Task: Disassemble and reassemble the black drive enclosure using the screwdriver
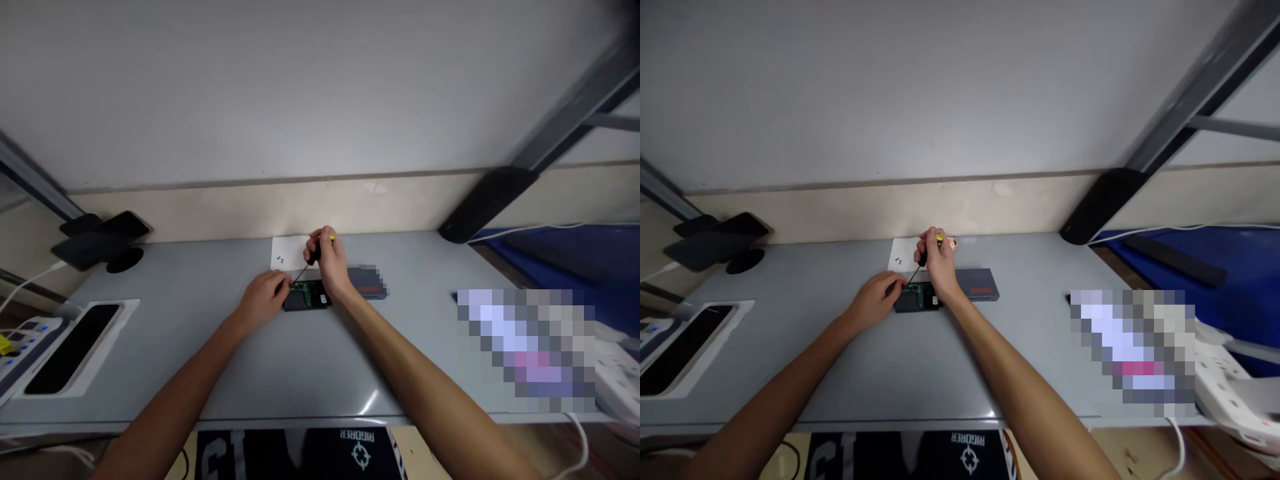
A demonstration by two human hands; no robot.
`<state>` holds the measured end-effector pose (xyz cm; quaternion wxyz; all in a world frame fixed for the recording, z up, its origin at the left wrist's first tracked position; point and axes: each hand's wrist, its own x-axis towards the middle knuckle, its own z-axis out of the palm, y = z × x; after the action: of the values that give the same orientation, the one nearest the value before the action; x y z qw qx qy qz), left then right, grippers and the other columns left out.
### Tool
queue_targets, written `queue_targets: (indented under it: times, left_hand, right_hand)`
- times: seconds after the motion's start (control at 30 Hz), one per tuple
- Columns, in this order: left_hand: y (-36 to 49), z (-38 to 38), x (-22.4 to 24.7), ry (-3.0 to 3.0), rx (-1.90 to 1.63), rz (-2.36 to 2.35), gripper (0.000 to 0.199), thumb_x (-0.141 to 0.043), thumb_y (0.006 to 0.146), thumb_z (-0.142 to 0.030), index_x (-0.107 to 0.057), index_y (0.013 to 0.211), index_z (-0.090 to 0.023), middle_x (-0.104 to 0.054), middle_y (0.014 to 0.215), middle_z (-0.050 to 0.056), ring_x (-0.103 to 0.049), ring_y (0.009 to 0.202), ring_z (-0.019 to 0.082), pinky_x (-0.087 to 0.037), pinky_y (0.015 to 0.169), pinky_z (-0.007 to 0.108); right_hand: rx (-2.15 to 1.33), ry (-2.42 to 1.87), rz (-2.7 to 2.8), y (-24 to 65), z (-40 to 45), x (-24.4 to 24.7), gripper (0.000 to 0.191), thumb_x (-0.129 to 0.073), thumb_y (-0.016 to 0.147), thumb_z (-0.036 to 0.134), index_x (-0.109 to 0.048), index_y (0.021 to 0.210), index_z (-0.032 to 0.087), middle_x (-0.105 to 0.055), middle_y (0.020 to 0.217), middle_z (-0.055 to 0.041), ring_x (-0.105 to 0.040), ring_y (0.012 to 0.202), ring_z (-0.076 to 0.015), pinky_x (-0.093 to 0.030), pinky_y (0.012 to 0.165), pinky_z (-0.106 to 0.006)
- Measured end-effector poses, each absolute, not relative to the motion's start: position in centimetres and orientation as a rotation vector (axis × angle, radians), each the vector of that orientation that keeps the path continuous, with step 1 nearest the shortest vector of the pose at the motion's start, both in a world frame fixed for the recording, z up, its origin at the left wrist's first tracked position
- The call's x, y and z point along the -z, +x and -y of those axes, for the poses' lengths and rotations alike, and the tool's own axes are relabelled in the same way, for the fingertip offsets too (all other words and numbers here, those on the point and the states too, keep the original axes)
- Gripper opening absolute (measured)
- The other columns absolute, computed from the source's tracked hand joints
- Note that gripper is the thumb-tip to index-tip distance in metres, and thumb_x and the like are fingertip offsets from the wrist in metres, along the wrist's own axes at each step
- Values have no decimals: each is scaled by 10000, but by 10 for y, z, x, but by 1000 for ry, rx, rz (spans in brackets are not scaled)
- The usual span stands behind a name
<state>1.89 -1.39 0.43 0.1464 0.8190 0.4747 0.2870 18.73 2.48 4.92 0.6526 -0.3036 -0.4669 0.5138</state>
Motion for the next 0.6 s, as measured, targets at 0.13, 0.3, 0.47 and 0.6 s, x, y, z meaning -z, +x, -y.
queue_targets:
  times: [0.13,0.3,0.47,0.6]
  left_hand:
    - [20,14,-3,2349,-859,-1365,231,-449,1007,-197,-679,1003,-213,-717,996,44,-658,957,193,-503,888,338]
    - [17,17,-12,2281,-853,-1363,234,-477,1014,-259,-708,1015,-225,-701,1002,47,-657,927,189,-516,845,324]
    - [3,25,-32,2175,-679,-1124,598,-703,901,-426,-510,1454,-307,-605,1199,62,-601,939,184,-530,859,330]
    - [-5,27,-39,2087,-556,-1103,848,-806,794,-501,-424,1527,-307,-584,1107,51,-575,918,197,-514,860,351]
  right_hand:
    - [-1117,-677,1238,219,-22,-72,409,-574,923,640,-634,1104,278,-580,782,13,-607,716,-143,-478,680,-293]
    - [-784,-928,1517,303,-8,-120,368,-590,936,587,-686,1168,319,-624,827,-12,-578,669,-147,-461,648,-315]
    - [-522,-1432,2444,360,6,-107,550,-783,769,531,-698,1282,353,-651,1313,-92,-679,762,-212,-506,698,-378]
    - [-351,-1575,2593,375,14,-79,613,-681,841,432,-568,1436,337,-517,1533,-73,-717,996,-300,-536,836,-428]
